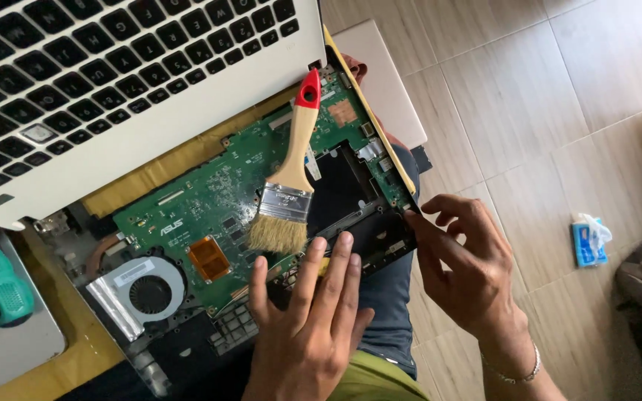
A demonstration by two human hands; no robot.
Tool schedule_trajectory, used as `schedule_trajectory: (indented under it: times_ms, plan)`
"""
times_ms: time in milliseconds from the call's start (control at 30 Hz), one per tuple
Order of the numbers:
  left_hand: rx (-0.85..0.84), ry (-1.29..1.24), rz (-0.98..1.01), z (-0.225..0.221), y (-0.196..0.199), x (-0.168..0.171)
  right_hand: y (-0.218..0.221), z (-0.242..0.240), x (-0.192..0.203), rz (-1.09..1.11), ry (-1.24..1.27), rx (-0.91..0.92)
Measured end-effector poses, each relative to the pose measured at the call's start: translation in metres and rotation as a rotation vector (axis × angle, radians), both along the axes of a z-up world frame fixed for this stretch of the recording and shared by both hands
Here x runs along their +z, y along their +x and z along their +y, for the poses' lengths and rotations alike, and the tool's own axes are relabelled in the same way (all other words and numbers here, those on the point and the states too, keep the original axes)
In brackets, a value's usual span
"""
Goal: Cleaning the internal motherboard and fan of a laptop with a brush, then reconnecting internal cables and components.
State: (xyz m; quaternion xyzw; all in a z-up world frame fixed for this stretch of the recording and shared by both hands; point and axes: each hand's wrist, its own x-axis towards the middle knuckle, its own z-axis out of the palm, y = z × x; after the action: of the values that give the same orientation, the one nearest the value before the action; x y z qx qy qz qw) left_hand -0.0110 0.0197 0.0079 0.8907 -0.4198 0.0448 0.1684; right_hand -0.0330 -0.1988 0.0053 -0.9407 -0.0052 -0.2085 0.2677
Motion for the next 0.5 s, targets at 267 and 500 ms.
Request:
schedule_trajectory:
  times_ms: [267, 500]
  plan:
    - [0.199, -0.231, -0.078, 0.051, -0.002, 0.013, -0.001, -0.002, -0.003, -0.047, -0.003, -0.123]
    - [0.415, -0.282, -0.178, 0.108, -0.008, 0.009, 0.008, 0.020, 0.021, -0.089, 0.036, -0.088]
